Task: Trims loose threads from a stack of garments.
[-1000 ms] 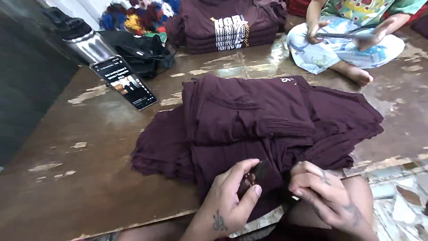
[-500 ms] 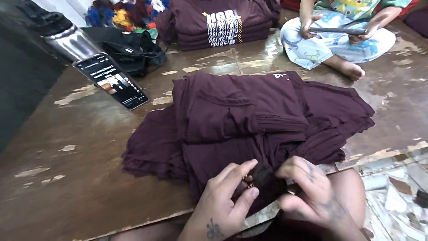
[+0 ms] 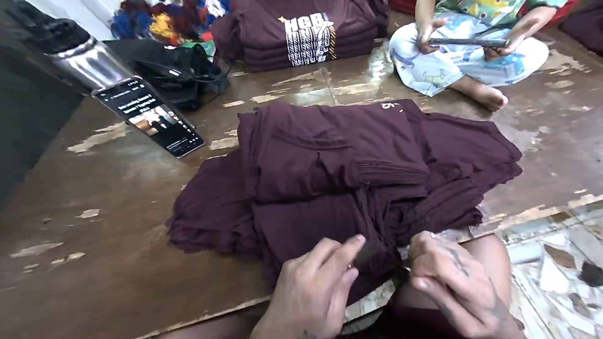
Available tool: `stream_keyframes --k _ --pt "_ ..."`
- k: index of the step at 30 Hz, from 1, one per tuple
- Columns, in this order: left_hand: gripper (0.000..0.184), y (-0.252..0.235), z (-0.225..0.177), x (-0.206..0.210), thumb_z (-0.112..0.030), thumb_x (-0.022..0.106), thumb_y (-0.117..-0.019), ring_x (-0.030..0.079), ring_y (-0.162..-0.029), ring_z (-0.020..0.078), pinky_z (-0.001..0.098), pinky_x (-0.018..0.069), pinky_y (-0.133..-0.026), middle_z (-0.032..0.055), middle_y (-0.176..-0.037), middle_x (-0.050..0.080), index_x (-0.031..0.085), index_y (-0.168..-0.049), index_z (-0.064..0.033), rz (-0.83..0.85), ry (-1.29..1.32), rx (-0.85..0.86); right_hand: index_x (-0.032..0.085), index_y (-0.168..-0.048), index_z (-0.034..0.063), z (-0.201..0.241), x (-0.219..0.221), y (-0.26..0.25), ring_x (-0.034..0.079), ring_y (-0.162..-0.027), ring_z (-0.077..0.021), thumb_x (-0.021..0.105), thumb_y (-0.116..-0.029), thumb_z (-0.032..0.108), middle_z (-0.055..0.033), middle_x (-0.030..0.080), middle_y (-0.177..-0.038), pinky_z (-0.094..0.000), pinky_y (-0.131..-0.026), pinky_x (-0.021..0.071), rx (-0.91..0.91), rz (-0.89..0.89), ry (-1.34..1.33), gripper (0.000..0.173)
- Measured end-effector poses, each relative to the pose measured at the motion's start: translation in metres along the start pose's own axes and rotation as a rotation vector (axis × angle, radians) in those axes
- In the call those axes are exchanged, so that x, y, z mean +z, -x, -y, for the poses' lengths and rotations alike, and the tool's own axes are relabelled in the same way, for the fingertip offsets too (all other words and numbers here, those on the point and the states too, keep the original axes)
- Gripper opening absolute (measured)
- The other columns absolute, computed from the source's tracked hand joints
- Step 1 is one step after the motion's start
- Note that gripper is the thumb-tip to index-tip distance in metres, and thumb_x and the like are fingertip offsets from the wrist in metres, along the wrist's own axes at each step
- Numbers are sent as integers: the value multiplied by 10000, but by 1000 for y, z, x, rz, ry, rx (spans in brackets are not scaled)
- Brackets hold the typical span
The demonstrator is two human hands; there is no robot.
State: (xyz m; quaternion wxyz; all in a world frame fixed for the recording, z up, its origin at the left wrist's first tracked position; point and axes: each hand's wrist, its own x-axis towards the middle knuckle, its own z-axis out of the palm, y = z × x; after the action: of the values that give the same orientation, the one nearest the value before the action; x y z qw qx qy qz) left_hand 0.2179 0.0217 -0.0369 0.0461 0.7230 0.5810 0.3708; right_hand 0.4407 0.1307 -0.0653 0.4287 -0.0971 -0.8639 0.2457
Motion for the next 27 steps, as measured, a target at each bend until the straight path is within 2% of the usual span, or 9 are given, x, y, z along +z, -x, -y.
stream_keyframes --k 3,6,8,10,13,16,18,21,27 --pt "381 9 5 -14 -398 642 -939 602 -622 128 277 482 -506 38 -840 675 645 -1187 -108 61 -91 -45 538 -819 109 3 -7 -2 605 -722 -135 335 -1078 553 -42 545 -714 -268 -708 519 -9 38 26 552" --pt "169 -6 9 -23 -225 570 -916 617 -612 172 325 489 -495 52 -756 636 679 -914 -95 106 -104 39 673 -1141 42 3 2 -33 664 -856 -183 370 -1018 669 -135 663 -944 -280 -745 559 42 119 120 707" --pt "242 -27 6 -29 -223 498 -1007 634 -764 159 296 522 -633 95 -887 643 643 -920 -50 98 55 -9 731 -1076 9 -10 20 -46 684 -890 -211 576 -999 429 -179 696 -985 -291 -777 562 68 79 -24 454" --pt "216 -44 8 -22 -214 540 -1033 578 -767 4 166 476 -685 2 -859 615 591 -963 -17 -3 417 -190 695 -1011 22 -22 34 -47 645 -897 -46 614 -949 140 -48 686 -956 -167 -806 527 170 -38 -501 157" --pt "221 -54 13 -4 26 546 -894 534 -620 -88 100 459 -586 -171 -718 568 605 -1083 -72 -194 880 -516 550 -1167 229 -29 32 -48 603 -784 89 625 -922 112 170 653 -941 -110 -658 501 309 16 -1037 282" --pt "274 -51 15 0 36 540 -893 536 -625 -82 111 466 -592 -187 -719 569 622 -1136 -59 -196 921 -467 530 -1292 84 -24 25 -51 584 -945 39 604 -979 266 27 617 -1097 -118 -807 485 186 66 -646 369" --pt "258 -49 16 2 24 560 -900 548 -630 -77 117 473 -595 -185 -721 584 623 -1138 -53 -184 915 -434 628 -1247 -20 -16 28 -57 657 -1026 -176 595 -993 343 -184 667 -1136 -268 -889 539 81 41 -173 444" --pt "245 -47 17 4 8 596 -896 542 -609 -84 109 460 -564 -190 -706 588 626 -1132 -54 -177 894 -401 738 -985 30 -16 16 -57 711 -779 -213 579 -1006 187 -139 725 -857 -294 -715 581 -24 -26 195 225" --pt "220 -46 16 7 -5 601 -912 524 -657 -86 114 458 -611 -166 -750 568 625 -1131 1 -110 817 -331 646 -954 24 -18 -26 -36 650 -732 -135 485 -1063 226 -114 676 -811 -219 -689 529 32 116 186 280"
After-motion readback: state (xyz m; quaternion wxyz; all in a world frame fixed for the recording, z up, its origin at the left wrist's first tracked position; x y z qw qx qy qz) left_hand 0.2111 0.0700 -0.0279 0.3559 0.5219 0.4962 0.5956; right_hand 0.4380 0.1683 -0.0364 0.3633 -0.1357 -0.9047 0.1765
